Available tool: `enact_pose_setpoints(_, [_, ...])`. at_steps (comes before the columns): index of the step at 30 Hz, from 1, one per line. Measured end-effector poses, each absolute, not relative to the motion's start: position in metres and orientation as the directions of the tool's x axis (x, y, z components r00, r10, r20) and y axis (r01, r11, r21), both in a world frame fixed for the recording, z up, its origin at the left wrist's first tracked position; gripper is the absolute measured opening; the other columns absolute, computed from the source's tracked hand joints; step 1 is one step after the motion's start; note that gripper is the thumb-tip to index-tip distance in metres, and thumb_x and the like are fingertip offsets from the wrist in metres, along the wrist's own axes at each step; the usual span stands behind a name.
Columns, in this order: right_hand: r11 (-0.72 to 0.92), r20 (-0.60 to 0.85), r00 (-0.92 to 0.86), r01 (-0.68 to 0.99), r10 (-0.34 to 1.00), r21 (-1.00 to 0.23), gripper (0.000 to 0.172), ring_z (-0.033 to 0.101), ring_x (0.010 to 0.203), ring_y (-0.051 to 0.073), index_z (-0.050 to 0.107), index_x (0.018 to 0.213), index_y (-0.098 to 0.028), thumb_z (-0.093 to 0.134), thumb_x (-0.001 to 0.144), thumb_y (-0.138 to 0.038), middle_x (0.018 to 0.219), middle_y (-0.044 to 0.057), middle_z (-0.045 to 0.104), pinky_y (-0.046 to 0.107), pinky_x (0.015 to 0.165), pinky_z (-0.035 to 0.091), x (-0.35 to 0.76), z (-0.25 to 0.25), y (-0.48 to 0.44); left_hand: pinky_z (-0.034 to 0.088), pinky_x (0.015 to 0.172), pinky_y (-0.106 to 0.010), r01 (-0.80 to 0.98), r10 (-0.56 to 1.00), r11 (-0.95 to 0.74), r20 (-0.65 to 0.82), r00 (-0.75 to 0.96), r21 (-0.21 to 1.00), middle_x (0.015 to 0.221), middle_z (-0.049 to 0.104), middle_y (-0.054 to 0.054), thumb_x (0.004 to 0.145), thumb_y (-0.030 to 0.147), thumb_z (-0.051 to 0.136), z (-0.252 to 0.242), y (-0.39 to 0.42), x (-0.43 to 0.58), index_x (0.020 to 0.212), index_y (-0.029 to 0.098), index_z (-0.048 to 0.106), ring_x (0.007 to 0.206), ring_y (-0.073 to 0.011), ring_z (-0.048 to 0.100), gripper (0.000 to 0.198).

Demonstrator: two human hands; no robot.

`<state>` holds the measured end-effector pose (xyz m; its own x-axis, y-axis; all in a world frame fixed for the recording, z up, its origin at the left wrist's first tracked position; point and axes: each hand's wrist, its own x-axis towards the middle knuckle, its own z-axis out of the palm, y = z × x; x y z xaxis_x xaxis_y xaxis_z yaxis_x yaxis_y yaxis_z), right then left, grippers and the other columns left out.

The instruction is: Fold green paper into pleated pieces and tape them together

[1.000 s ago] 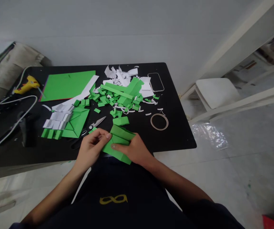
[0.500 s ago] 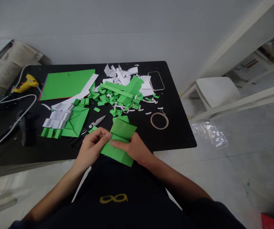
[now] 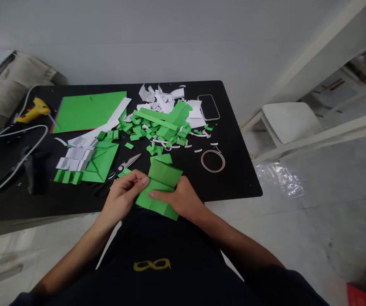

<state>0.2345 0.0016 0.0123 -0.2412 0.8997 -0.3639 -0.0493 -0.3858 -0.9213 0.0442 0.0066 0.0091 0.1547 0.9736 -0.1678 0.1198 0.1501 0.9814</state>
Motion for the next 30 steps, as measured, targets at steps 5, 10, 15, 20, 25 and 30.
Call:
enact_pose_setpoints(5, [-0.333,-0.327,-0.225,0.008,0.918,-0.943,0.034,0.076,0.096,0.027,0.081,0.101,-0.02,0.094,0.069,-0.024,0.101,0.005,0.082,0.04,0.082,0.062,0.2352,0.0127,0.003,0.032,0.055,-0.024,0.12,0.983,0.127,-0.141,0.12,0.985,0.066,0.049,0.004,0.093,0.05,0.073,0.0073,0.0045,0.0457,0.078,0.018,0.064,0.06,-0.0115,0.042,0.037])
enact_pose_setpoints(10, [-0.346,-0.338,-0.209,-0.002,0.918,-0.938,0.033,0.076,0.094,0.027,0.082,0.099,-0.019,0.095,0.069,-0.026,0.1,0.006,0.083,0.039,0.082,0.062,0.2322,0.0145,0.0033,0.033,0.055,-0.024,0.122,0.989,0.098,-0.11,0.095,0.988,0.065,0.049,0.004,0.093,0.049,0.073,0.0072,0.0035,0.0456,0.078,0.018,0.065,0.06,-0.0115,0.042,0.035])
enact_pose_setpoints(15, [-0.431,-0.413,-0.24,-0.027,0.879,-0.902,0.031,0.075,0.08,0.023,0.083,0.093,-0.017,0.095,0.067,-0.029,0.09,0.005,0.082,0.037,0.075,0.06,0.234,0.0166,0.0028,0.034,0.055,-0.023,0.081,0.995,0.079,-0.083,0.047,0.994,0.066,0.05,0.003,0.093,0.047,0.073,0.0046,0.0027,0.0478,0.079,0.019,0.067,0.061,-0.0119,0.042,0.033])
enact_pose_setpoints(20, [-0.419,-0.405,-0.213,-0.023,0.889,-0.908,0.032,0.075,0.08,0.024,0.082,0.093,-0.017,0.095,0.067,-0.03,0.091,0.006,0.082,0.038,0.076,0.06,0.2352,0.0171,0.0044,0.034,0.056,-0.024,0.112,0.993,0.092,-0.1,0.068,0.989,0.068,0.05,0.003,0.094,0.049,0.071,0.0029,0.0015,0.0485,0.081,0.018,0.067,0.062,-0.0121,0.041,0.034])
enact_pose_setpoints(25, [-0.403,-0.391,-0.231,-0.008,0.891,-0.915,0.035,0.075,0.085,0.025,0.081,0.098,-0.017,0.094,0.069,-0.032,0.094,0.006,0.082,0.04,0.08,0.061,0.2322,0.0151,0.0031,0.033,0.055,-0.024,0.15,0.988,0.114,-0.129,0.089,0.982,0.065,0.048,0.003,0.094,0.051,0.071,0.0049,0.0022,0.0444,0.078,0.018,0.066,0.06,-0.0121,0.041,0.037])
enact_pose_setpoints(30, [-0.393,-0.379,-0.221,-0.02,0.898,-0.919,0.04,0.075,0.087,0.025,0.08,0.102,-0.017,0.095,0.067,-0.029,0.098,0.006,0.081,0.04,0.082,0.061,0.2328,0.017,0.0028,0.032,0.054,-0.024,0.113,0.995,0.096,-0.099,0.027,0.989,0.063,0.048,0.003,0.092,0.053,0.074,0.0045,0.0023,0.046,0.075,0.018,0.066,0.059,-0.0119,0.039,0.04])
